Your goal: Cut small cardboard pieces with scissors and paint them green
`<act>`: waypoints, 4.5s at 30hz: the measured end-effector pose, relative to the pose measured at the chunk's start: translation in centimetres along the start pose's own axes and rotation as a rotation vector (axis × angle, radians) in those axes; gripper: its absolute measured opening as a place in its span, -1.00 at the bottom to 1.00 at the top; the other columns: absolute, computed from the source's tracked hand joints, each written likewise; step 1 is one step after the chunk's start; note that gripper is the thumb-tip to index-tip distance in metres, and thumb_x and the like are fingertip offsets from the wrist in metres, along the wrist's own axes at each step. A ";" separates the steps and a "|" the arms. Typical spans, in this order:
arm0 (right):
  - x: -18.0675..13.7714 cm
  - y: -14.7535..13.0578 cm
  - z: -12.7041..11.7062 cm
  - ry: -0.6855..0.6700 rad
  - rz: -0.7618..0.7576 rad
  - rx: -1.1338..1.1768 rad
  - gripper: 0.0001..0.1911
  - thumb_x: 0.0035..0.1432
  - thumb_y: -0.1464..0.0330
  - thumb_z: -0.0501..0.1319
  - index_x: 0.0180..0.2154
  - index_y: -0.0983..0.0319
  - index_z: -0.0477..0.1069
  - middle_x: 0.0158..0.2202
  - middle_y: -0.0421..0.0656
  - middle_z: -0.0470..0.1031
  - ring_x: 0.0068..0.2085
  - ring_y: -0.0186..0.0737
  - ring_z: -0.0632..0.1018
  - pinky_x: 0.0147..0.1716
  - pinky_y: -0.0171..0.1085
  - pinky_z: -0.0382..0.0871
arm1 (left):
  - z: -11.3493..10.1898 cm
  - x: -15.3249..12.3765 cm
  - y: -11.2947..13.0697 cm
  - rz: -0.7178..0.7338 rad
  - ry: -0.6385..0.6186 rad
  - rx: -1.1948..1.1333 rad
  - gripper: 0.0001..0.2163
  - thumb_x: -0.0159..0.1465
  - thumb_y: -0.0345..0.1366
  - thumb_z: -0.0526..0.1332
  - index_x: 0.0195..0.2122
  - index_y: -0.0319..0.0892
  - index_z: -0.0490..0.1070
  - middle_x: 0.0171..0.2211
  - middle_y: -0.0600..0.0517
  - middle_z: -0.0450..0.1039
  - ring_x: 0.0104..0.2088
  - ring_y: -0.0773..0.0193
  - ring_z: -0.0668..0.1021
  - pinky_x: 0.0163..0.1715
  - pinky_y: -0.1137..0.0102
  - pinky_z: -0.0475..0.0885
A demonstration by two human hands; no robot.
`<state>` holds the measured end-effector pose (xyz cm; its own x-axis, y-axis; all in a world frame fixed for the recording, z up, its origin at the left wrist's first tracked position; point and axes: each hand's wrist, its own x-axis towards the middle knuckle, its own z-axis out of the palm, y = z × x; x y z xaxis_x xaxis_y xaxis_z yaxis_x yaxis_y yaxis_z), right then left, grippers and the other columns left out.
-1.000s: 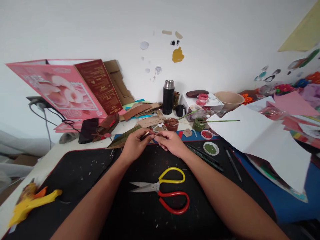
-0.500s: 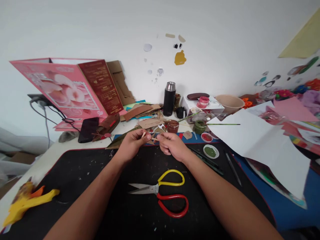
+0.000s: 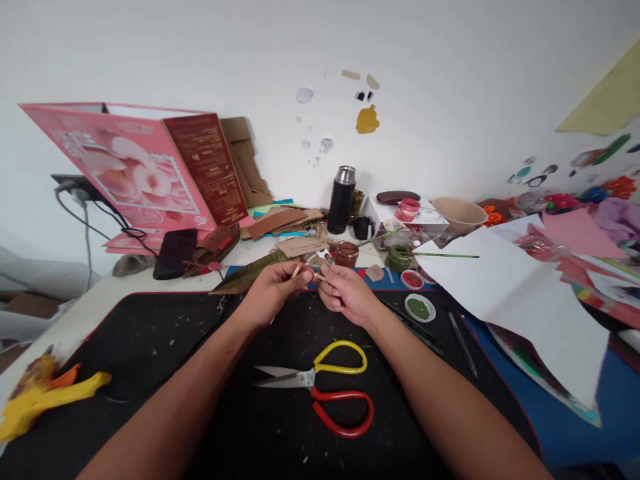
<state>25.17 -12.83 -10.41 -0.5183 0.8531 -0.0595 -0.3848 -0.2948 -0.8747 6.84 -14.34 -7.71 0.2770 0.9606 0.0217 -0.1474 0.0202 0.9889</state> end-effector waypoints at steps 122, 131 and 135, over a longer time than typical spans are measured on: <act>-0.5 1.5 0.9 0.000 -0.225 -0.979 -0.72 0.42 0.23 0.26 -0.29 0.24 0.61 -0.41 -0.23 0.56 -0.38 -0.28 0.47 -0.36 -0.34 0.20 | -1.7 0.2 -0.3 0.042 0.172 -0.266 -0.62 0.06 -0.03 0.59 -0.32 -0.19 0.55 -0.39 -0.02 0.69 -0.38 0.13 0.71 -0.33 0.30 0.63; -0.8 1.1 1.4 -0.039 -0.202 -0.944 -0.73 0.40 0.24 0.27 -0.32 0.24 0.61 -0.41 -0.23 0.56 -0.36 -0.27 0.49 -0.34 -0.35 0.21 | -2.4 0.3 0.2 -0.074 0.112 -0.336 -0.72 0.11 -0.11 0.52 -0.46 -0.25 0.61 -0.42 -0.08 0.66 -0.38 0.12 0.69 -0.34 0.32 0.63; -0.9 1.2 1.4 -0.045 -0.177 -0.956 -0.73 0.40 0.24 0.28 -0.32 0.24 0.62 -0.47 -0.26 0.50 -0.40 -0.30 0.45 -0.38 -0.35 0.17 | -2.5 0.4 0.1 -0.114 0.108 -0.344 -0.70 0.13 -0.11 0.50 -0.52 -0.25 0.58 -0.46 -0.09 0.64 -0.41 0.13 0.68 -0.35 0.31 0.64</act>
<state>24.11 -14.51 -10.70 -0.5491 0.8283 0.1115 0.3119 0.3269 -0.8921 4.56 -13.30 -7.93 0.2111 0.9701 -0.1197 -0.4367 0.2032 0.8763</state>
